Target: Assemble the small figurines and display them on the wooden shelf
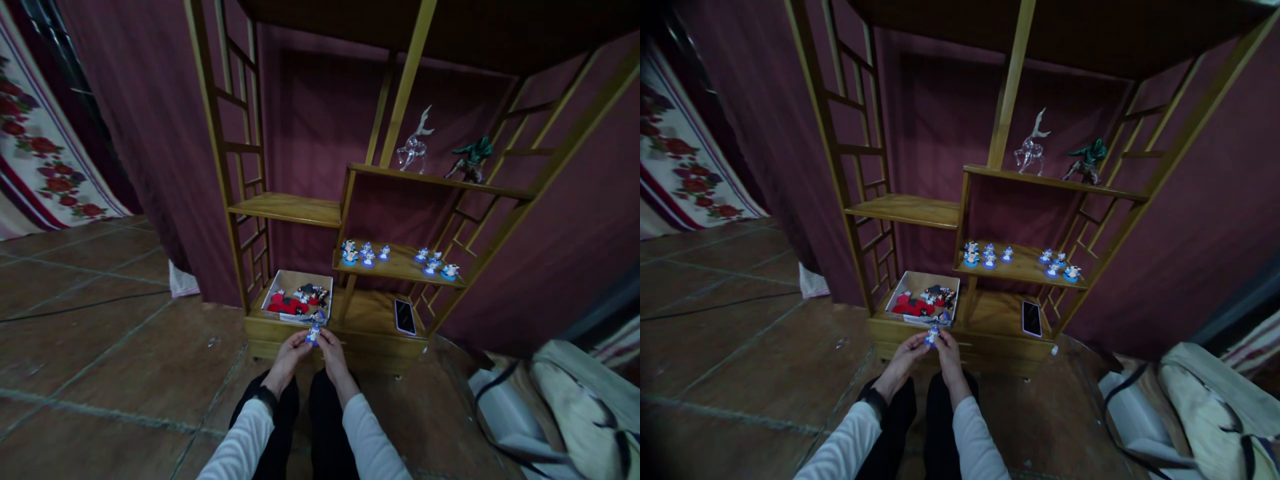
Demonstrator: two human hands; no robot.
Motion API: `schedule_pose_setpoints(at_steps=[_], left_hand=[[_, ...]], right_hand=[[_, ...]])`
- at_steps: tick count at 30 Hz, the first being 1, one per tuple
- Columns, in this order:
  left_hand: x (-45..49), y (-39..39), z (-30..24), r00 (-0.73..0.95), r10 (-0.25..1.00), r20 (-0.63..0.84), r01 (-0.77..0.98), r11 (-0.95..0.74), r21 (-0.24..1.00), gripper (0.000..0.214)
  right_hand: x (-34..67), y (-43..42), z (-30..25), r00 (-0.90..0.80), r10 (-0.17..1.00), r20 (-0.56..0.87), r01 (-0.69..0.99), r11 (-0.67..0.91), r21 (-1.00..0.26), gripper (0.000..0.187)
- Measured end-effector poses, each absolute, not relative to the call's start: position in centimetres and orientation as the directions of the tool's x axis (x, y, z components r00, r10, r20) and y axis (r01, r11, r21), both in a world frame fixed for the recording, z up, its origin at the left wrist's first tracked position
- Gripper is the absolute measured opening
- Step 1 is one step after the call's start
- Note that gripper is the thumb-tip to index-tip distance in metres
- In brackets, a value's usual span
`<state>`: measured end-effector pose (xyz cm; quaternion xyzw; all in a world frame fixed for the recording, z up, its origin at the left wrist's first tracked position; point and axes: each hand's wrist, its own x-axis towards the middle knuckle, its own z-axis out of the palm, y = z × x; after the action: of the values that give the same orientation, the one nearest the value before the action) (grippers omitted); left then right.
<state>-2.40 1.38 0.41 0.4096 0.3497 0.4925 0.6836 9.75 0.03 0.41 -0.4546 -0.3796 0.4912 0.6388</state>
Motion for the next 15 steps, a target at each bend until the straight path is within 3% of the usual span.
schedule_pose_setpoints(at_steps=[5,10,15], left_hand=[[-1.8,0.9,1.0,0.228,0.972,-0.046,-0.336,0.123,0.934,0.040],[-1.1,0.4,1.3,0.199,0.979,0.041,-0.202,0.000,0.979,0.044],[-1.7,0.4,1.1,0.182,0.981,0.073,-0.093,-0.057,0.994,0.049]], right_hand=[[10.0,0.0,0.6,0.195,0.979,0.058,-0.282,0.113,-0.953,0.035],[10.3,-0.2,0.4,0.264,0.963,0.063,-0.235,0.128,-0.963,0.037],[14.6,-0.3,3.7,0.334,0.926,0.176,-0.100,0.220,-0.970,0.036]])
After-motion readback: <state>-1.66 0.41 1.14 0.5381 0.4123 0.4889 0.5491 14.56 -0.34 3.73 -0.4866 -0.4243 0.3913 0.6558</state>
